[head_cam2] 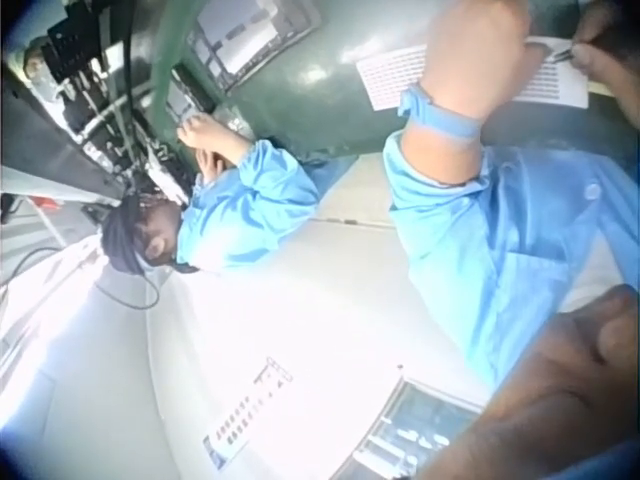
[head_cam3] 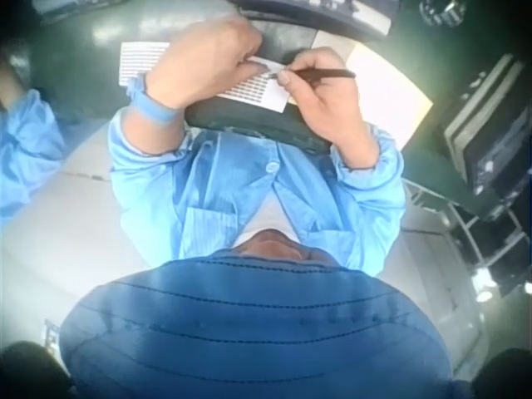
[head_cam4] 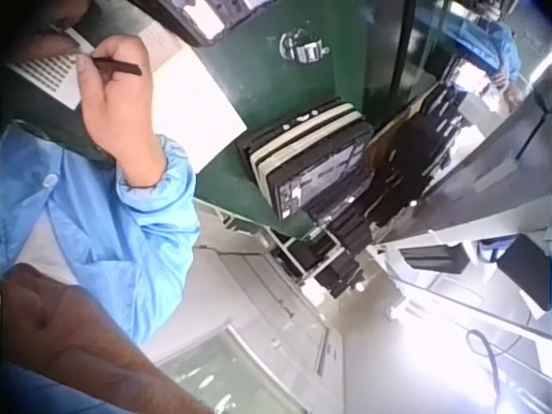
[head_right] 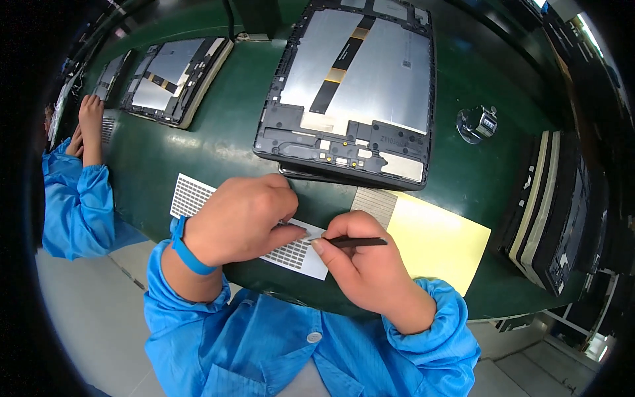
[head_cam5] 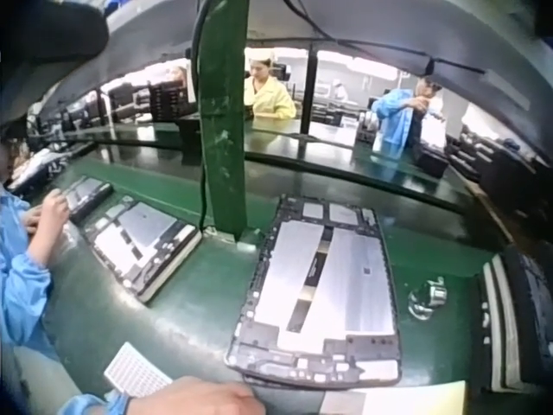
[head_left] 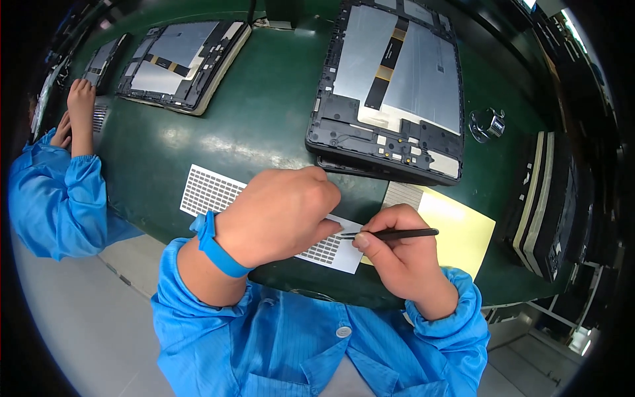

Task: The person applies small labels and stickers from a sticker sheet onto electronic screen assemblies. This is done using precision tweezers to carefully place each label.

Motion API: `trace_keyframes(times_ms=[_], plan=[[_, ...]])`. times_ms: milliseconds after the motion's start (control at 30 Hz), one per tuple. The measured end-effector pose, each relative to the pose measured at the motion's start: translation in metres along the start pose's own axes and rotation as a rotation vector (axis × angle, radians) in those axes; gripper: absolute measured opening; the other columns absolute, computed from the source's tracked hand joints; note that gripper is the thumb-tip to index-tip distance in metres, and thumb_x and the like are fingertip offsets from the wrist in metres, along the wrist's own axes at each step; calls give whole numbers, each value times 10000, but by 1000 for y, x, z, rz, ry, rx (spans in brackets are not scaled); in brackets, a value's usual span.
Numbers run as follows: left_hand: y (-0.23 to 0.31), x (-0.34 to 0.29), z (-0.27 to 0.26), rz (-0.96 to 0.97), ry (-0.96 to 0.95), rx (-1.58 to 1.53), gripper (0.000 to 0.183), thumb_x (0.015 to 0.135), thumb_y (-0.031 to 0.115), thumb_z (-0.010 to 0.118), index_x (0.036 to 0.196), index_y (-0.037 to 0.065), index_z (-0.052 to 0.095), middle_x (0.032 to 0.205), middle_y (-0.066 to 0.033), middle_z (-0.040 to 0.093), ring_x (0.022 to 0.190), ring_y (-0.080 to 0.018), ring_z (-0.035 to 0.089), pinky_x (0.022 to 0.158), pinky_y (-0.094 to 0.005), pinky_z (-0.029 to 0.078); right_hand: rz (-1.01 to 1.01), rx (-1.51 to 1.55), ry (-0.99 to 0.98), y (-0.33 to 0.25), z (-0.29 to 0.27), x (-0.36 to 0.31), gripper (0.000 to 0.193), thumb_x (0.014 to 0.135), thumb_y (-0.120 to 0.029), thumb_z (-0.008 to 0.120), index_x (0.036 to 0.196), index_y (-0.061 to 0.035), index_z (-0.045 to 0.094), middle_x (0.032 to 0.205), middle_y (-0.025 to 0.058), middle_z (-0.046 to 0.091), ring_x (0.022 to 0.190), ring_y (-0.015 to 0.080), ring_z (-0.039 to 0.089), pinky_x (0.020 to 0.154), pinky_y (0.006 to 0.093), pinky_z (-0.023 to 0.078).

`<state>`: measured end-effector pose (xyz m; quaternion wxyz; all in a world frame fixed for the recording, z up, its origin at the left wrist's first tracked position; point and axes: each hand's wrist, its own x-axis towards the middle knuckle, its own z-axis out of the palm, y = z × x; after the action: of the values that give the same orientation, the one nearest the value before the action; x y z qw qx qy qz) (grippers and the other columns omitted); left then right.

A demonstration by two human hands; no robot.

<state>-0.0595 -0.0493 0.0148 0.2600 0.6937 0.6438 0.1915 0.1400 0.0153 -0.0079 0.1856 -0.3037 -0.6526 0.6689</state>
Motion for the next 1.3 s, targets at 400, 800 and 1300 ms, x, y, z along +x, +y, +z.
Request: trace_keyframes(times_ms=[400,800,1300], plan=[[-4,2,8,-4,43,6,230,662,191,734,683,19,583,748,-117,567,712,-322,578,613,-411,471,-250,-264,-68,7,-6,1,71,804,-8,654,822,-15,586,832,103,579,714,163,555,610,277,464],[-3,-5,-12,101,49,-227,225,726,202,723,680,34,581,699,-108,558,658,-297,561,575,-379,461,-510,78,121,-54,-31,18,152,813,105,567,895,13,478,836,125,570,755,176,632,683,279,528],[0,1,2,184,660,-34,518,599,92,793,1064,61,567,1168,-145,474,1052,-354,434,891,-425,397,-431,-255,42,-65,-48,53,118,810,78,597,850,9,510,823,115,589,747,169,640,680,282,546]])
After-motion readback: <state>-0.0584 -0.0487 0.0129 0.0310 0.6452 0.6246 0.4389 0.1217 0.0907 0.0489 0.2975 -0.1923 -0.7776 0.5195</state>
